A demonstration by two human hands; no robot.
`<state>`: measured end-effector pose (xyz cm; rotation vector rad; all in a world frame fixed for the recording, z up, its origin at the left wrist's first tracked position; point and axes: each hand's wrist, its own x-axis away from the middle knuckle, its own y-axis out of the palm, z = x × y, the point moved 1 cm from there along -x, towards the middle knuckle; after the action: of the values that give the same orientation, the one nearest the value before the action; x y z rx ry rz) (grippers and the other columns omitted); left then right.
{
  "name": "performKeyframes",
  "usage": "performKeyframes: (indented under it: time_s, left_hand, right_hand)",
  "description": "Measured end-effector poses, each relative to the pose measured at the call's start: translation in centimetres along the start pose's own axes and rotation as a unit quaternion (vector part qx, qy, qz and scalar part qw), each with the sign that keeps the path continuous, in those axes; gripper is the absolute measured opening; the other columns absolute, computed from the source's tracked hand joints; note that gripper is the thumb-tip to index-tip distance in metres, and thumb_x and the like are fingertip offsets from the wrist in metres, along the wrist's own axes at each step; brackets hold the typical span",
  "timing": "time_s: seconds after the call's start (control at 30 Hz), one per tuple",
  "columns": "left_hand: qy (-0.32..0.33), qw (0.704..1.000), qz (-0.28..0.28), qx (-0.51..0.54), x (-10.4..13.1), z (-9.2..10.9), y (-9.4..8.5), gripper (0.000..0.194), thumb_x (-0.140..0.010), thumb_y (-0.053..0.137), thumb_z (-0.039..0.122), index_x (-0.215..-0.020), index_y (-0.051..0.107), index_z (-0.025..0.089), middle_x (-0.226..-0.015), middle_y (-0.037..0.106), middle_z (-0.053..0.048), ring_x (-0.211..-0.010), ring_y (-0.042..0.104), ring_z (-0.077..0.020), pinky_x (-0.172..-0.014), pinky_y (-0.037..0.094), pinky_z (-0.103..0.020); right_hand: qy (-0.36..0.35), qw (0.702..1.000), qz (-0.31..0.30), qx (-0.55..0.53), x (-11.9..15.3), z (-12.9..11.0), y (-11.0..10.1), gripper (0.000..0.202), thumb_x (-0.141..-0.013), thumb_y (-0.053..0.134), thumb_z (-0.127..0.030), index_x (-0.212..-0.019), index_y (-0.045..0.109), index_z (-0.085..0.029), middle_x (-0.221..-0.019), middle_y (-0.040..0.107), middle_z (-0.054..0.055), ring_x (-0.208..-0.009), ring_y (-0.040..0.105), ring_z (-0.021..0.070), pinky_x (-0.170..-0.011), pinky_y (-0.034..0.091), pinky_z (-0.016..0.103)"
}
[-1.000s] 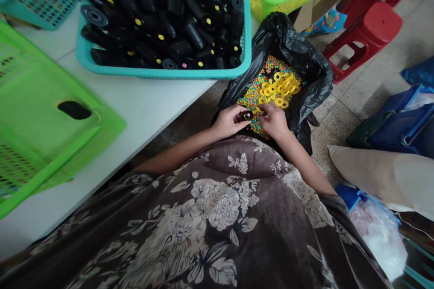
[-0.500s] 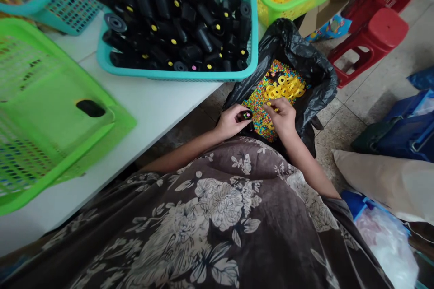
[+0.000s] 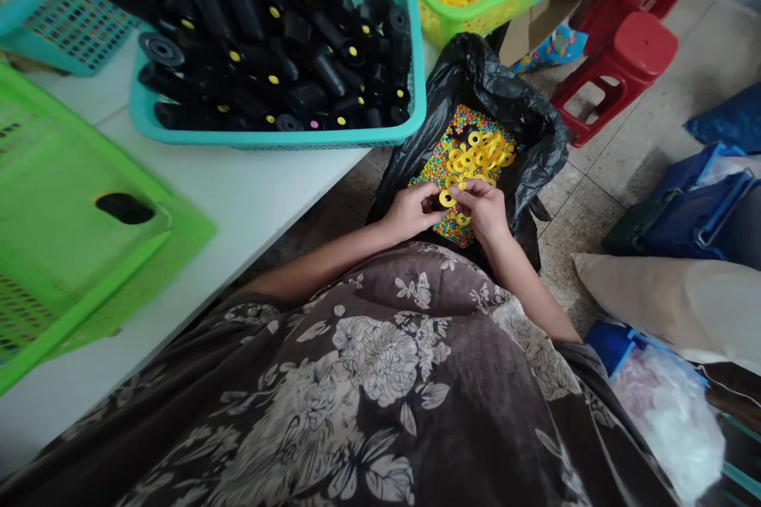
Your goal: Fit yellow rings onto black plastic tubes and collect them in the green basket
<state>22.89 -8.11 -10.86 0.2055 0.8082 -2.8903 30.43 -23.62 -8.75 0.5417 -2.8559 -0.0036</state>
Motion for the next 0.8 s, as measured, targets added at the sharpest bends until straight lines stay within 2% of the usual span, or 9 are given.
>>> performKeyframes:
  time_s: [0.1,0.3,0.4,0.57,0.7,0.8]
  left_hand:
    - [-0.008,1.000,0.004,0.002,-0.1,0.0,0.0,0.015,-0.084,0.079,0.024,-0.088,0.065,0.018,-0.086,0.069,-0.003,-0.081,0.063,-0.0181,-0.075,0.047,-0.030]
    - [-0.037,0.999,-0.010,0.023,-0.4,-0.4,0.1,0.015,-0.078,0.079,0.019,-0.085,0.067,0.017,-0.080,0.068,0.000,-0.074,0.059,-0.0158,-0.069,0.043,-0.027]
    - [-0.041,0.999,-0.010,0.022,-0.4,-0.3,0.2,0.015,-0.076,0.080,0.016,-0.081,0.066,0.016,-0.077,0.066,0.001,-0.071,0.057,-0.0148,-0.067,0.042,-0.027]
    - [-0.045,0.999,-0.005,0.023,-0.5,0.1,0.0,0.017,-0.075,0.080,0.015,-0.077,0.063,0.017,-0.076,0.065,0.001,-0.074,0.057,-0.0156,-0.069,0.042,-0.028]
    - [-0.051,0.999,0.006,0.018,-0.6,0.0,-0.1,0.025,-0.075,0.079,0.016,-0.070,0.054,0.018,-0.070,0.058,0.003,-0.070,0.052,-0.0144,-0.065,0.038,-0.027]
    - [-0.059,0.996,0.026,0.063,-0.3,-0.3,0.0,0.030,-0.076,0.080,0.024,-0.070,0.051,0.019,-0.068,0.053,0.004,-0.069,0.048,-0.0134,-0.063,0.036,-0.026]
  right_hand:
    - [0.021,1.000,0.001,-0.005,-0.2,0.5,0.2,0.043,-0.055,0.094,-0.049,-0.067,0.062,-0.024,-0.062,0.061,-0.005,-0.053,0.048,0.0106,-0.047,0.034,0.025]
    - [0.106,0.993,-0.039,-0.036,-1.0,1.8,-0.2,0.042,-0.058,0.086,-0.050,-0.070,0.055,-0.024,-0.068,0.065,-0.001,-0.064,0.059,0.0166,-0.055,0.046,0.031]
    - [0.130,0.990,-0.017,-0.056,-1.0,2.2,0.0,0.042,-0.054,0.087,-0.046,-0.068,0.054,-0.024,-0.067,0.065,-0.001,-0.063,0.059,0.0163,-0.056,0.048,0.031]
    - [0.114,0.989,0.039,-0.086,-0.4,2.0,1.0,0.045,-0.048,0.092,-0.041,-0.065,0.054,-0.023,-0.062,0.062,-0.005,-0.056,0.054,0.0113,-0.048,0.041,0.024]
    - [0.100,0.991,0.045,-0.079,0.1,1.8,1.7,0.048,-0.050,0.094,-0.046,-0.065,0.055,-0.023,-0.060,0.061,-0.007,-0.054,0.053,0.0096,-0.047,0.041,0.022]
    - [0.083,0.994,0.031,-0.058,0.3,1.8,2.0,0.049,-0.054,0.092,-0.053,-0.067,0.055,-0.024,-0.059,0.059,-0.007,-0.051,0.051,0.0097,-0.045,0.042,0.024]
